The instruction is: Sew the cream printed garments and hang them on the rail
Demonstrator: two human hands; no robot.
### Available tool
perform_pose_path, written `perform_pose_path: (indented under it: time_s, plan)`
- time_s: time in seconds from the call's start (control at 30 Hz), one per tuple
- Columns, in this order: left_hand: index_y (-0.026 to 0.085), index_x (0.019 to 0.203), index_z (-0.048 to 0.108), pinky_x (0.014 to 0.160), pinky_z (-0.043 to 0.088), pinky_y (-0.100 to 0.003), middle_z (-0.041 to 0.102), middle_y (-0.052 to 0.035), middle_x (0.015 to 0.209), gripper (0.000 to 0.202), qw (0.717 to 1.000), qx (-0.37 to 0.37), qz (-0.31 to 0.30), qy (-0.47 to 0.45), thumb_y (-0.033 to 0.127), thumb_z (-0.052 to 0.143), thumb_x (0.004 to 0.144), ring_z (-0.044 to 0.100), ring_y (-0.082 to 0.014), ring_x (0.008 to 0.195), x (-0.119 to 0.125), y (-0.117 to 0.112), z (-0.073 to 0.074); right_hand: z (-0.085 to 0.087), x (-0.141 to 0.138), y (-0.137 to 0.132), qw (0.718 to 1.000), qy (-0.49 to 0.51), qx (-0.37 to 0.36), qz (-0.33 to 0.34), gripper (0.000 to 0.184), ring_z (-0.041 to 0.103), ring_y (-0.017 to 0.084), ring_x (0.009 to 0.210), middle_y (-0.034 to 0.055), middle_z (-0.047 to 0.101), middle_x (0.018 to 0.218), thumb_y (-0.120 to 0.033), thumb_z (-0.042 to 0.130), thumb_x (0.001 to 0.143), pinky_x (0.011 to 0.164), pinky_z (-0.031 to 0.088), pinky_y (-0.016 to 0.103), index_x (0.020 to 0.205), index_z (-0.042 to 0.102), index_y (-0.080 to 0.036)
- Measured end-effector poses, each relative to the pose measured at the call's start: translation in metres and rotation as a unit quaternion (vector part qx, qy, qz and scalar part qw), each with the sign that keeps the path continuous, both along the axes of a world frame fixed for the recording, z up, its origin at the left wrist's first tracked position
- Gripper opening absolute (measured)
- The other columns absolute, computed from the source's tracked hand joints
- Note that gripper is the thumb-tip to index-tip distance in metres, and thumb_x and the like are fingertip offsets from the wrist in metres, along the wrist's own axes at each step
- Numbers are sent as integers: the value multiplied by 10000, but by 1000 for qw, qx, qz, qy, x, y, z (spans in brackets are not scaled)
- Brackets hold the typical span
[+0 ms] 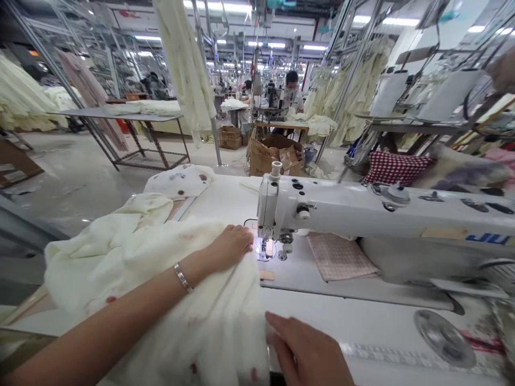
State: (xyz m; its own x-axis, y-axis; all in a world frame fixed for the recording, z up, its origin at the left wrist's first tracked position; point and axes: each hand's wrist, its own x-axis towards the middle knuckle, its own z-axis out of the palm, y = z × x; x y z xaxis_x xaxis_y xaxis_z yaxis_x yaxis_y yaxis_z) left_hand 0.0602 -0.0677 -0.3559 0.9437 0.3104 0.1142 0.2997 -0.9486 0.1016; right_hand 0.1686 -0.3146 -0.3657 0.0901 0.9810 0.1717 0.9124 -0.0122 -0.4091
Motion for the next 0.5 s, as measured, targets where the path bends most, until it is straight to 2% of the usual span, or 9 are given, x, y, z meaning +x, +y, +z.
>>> perform_pose_path:
  time_s: [0.1,0.17,0.23,0.33,0.4,0.5]
  plan:
    - [182,864,516,793,386,-327,594,-36,949,59,1000,-10,4,-15,227,485,885,531,-185,891,1,3,-4,5,4,48,990,-123,49,40,339,650,164,676,34,691,819,-163,340,882,583,490,270,1098,594,-219]
    - [198,866,524,800,387,-303,599,-10,931,62,1000,-16,1,-22,248,494,886,532,-162,884,4,6,-5,3,5,73,984,-159,46,67,354,636,174,617,30,677,742,-123,341,853,517,445,269,1077,604,-201]
    - [217,909,534,847,370,-313,595,0,960,53,999,-15,15,-38,254,518,874,522,-159,922,5,8,-3,-1,6,88,982,-164,37,81,323,626,176,586,17,660,690,-121,370,833,482,403,259,1026,618,-195]
    - [204,981,536,928,295,-419,569,-53,1037,123,993,4,88,-82,178,487,871,475,-216,1012,1,8,8,-6,8,90,983,-158,30,91,280,624,162,601,10,661,709,-146,369,858,499,389,254,981,616,-192]
    - [188,952,552,903,290,-453,570,-73,1009,142,987,11,124,-100,136,449,870,474,-237,985,-6,3,15,-7,8,85,983,-154,31,98,285,613,155,600,8,655,717,-157,346,879,515,386,258,986,608,-192]
    - [198,869,586,871,323,-433,596,-45,914,97,993,7,90,-78,177,491,857,507,-221,896,-18,-14,18,-7,7,75,983,-140,25,115,268,592,156,593,3,637,693,-169,354,883,525,375,266,969,606,-199]
